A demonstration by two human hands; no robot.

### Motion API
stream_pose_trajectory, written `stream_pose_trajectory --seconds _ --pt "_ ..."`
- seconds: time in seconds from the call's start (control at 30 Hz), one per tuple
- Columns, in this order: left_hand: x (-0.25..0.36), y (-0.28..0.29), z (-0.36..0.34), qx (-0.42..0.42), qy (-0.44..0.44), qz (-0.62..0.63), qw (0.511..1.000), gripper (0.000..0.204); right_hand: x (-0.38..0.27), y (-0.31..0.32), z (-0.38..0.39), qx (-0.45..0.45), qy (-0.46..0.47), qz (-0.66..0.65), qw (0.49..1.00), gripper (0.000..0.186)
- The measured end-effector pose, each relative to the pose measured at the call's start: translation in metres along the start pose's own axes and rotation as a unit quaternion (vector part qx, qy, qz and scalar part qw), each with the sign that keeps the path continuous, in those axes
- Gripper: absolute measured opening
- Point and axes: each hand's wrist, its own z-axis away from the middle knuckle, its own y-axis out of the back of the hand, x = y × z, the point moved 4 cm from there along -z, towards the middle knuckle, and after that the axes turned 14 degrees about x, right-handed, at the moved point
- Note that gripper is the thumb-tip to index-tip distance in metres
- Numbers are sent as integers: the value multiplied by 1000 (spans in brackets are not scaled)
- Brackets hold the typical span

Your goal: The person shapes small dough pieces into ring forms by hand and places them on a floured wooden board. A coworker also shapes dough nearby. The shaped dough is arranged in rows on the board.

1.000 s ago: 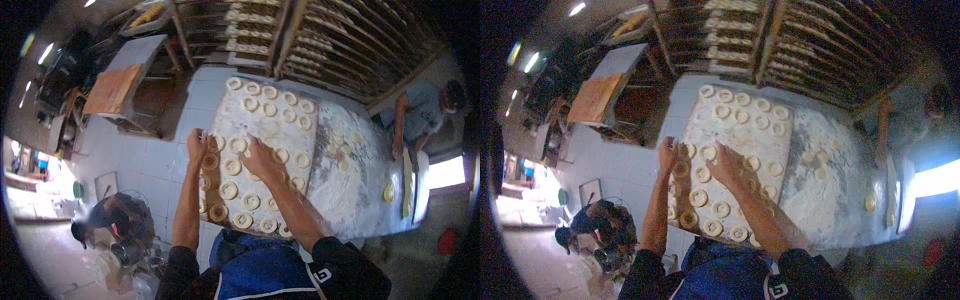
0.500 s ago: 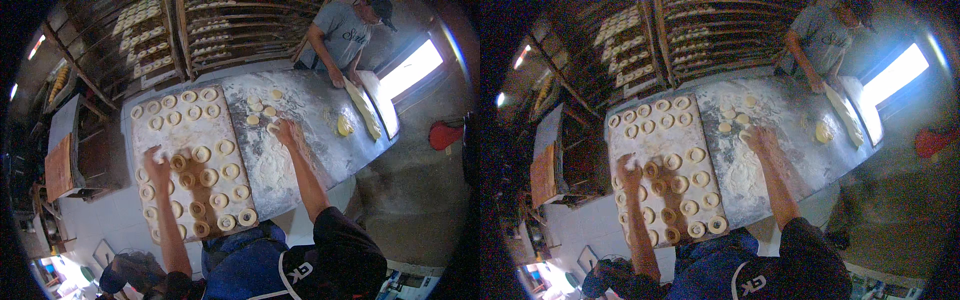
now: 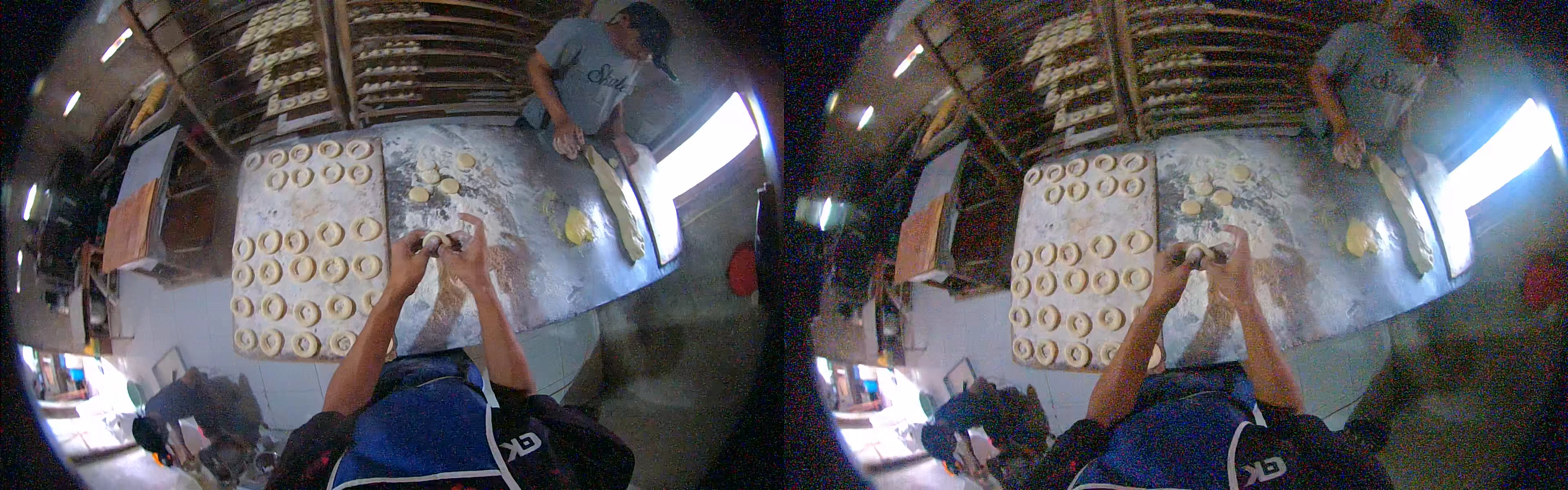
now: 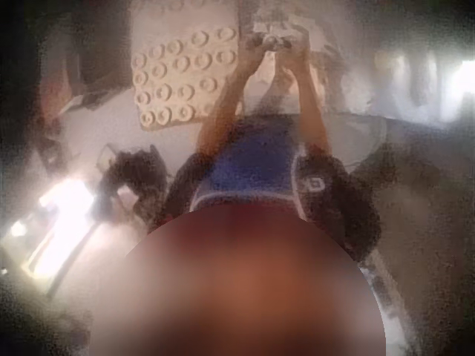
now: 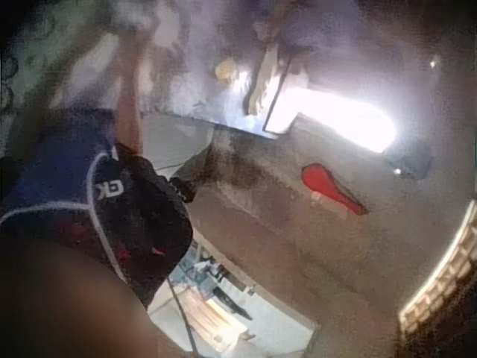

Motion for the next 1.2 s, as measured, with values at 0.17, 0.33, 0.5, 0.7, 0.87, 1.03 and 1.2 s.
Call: stream_pose_trajectory --seconds 0.17,0.33,0.5,0.7,0.87,1.03,1.2 --pt "-21 -24 18 44 86 110 989 25 1 24 -8 -177 -15 74 981 61" --pt "-37 -39 35 -38 119 180 976 47 23 48 -15 -291 -301 -381 824 52" --pt "-45 -46 32 78 79 290 951 22 70 54 -12 -121 92 309 939 58" --pt "-24 -60 37 122 -242 -245 931 30 76 42 -9 -85 -17 96 992 42" --pt "-45 -45 29 208 12 28 978 34 71 28 -6 53 -108 22 992 44" --pt "-41 -25 19 139 -166 -271 938 39 76 2 4 -46 -139 117 982 50" --pt "-44 8 7 190 -116 -130 966 51 50 -16 21 34 41 105 993 55"
